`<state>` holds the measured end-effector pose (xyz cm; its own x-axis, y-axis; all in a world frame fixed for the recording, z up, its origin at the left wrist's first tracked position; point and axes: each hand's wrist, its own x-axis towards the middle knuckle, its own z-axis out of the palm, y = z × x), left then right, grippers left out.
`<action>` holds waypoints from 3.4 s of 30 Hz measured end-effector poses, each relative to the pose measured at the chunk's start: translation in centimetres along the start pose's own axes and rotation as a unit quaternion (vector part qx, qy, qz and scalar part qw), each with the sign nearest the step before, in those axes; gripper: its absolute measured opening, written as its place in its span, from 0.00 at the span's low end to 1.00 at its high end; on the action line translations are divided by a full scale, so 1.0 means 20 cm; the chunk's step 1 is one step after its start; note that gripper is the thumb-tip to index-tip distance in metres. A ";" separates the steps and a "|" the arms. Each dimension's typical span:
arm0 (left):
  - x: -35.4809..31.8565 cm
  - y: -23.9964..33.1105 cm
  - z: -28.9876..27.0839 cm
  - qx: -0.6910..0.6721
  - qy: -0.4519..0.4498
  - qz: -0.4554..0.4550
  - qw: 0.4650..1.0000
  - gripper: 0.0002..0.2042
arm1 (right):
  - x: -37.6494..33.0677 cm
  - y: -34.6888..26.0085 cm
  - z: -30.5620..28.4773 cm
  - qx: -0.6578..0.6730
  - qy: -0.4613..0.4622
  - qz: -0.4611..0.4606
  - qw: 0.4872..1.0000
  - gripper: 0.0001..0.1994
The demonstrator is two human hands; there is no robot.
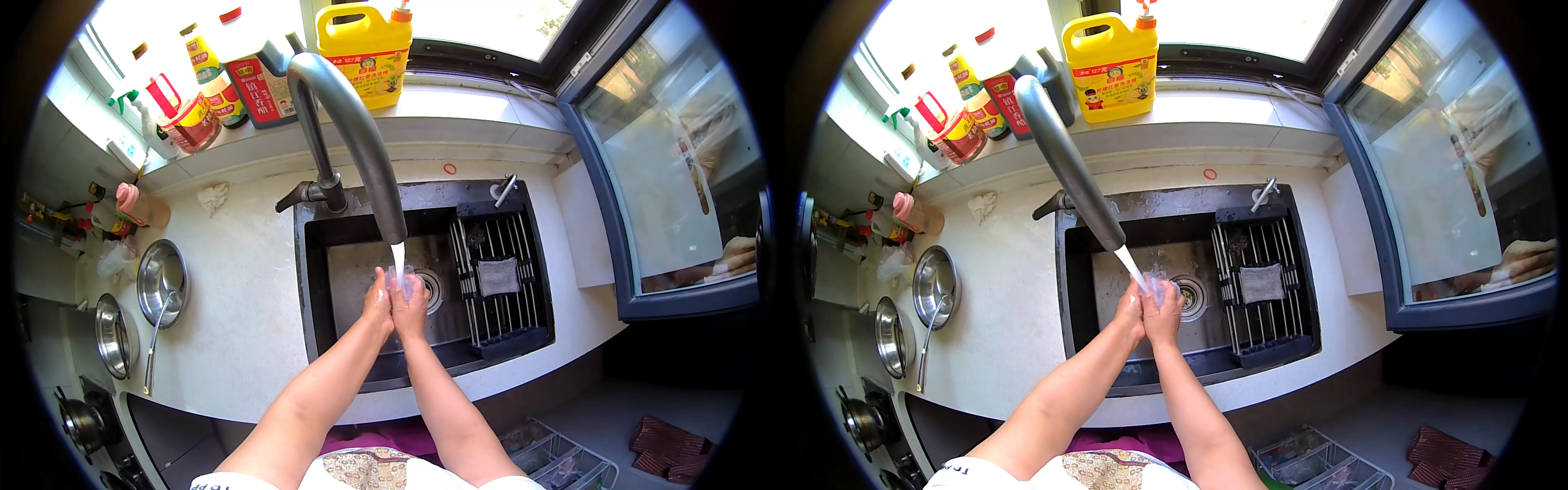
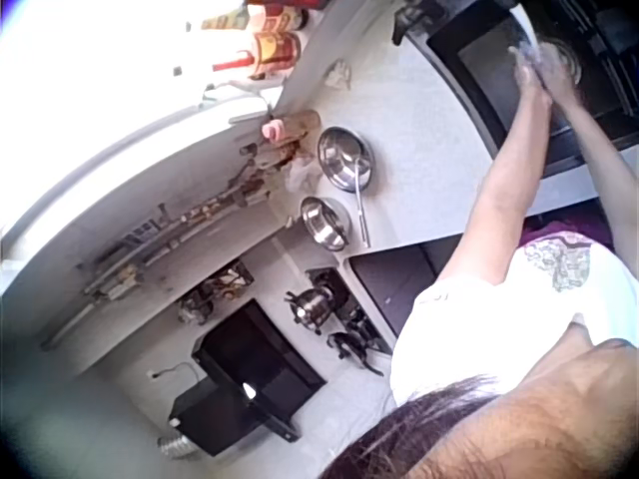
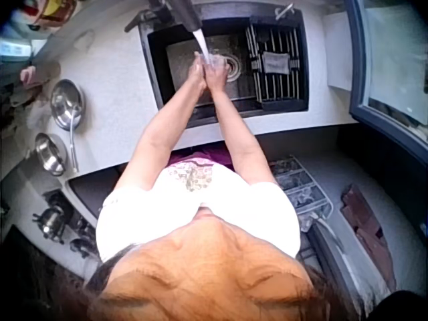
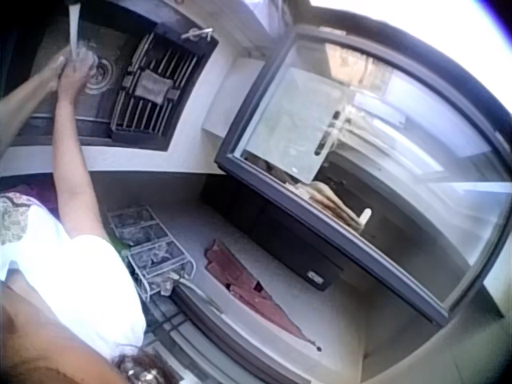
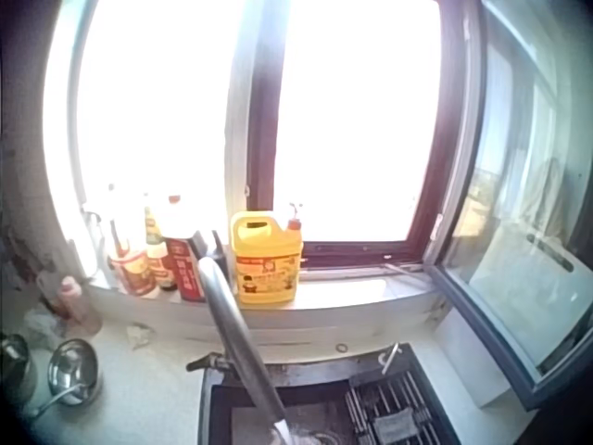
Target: The person wipes the exterior of a refrigerator with a cloth, then rinses the cloth at the sink. They proceed to stir-fry food in a pan on the stove using a spatula.
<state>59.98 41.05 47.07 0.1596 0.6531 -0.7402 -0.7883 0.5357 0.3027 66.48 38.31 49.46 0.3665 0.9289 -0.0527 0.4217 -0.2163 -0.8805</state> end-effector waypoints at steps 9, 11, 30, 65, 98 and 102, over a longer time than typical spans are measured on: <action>-0.09 0.02 0.08 0.116 0.109 0.059 0.985 0.10 | 0.01 -0.01 0.00 -0.016 0.029 0.064 0.997 0.15; -0.04 -0.01 0.03 0.140 0.126 0.076 0.979 0.10 | 0.01 0.02 0.00 0.003 0.018 0.045 0.999 0.15; -0.04 0.06 -0.14 -0.034 -0.021 -0.134 0.990 0.27 | -0.05 0.11 -0.22 0.051 -0.149 -0.080 0.984 0.14; -0.09 0.15 0.24 0.489 -0.082 0.126 0.859 0.11 | 0.13 -0.09 -0.24 0.321 -0.183 0.364 0.855 0.23; -0.41 0.50 0.05 0.502 0.068 0.481 0.715 0.22 | 0.08 -0.15 -0.21 0.436 -0.090 0.246 0.861 0.11; -0.20 0.68 -0.02 0.424 0.259 0.609 0.618 0.33 | 0.10 -0.18 -0.28 0.494 -0.125 0.232 0.829 0.11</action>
<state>48.39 45.56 54.02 -0.6297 0.7070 0.3218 0.4954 0.0465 0.8674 70.30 39.27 55.13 0.0636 0.8748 -0.4804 -0.6457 -0.3310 -0.6881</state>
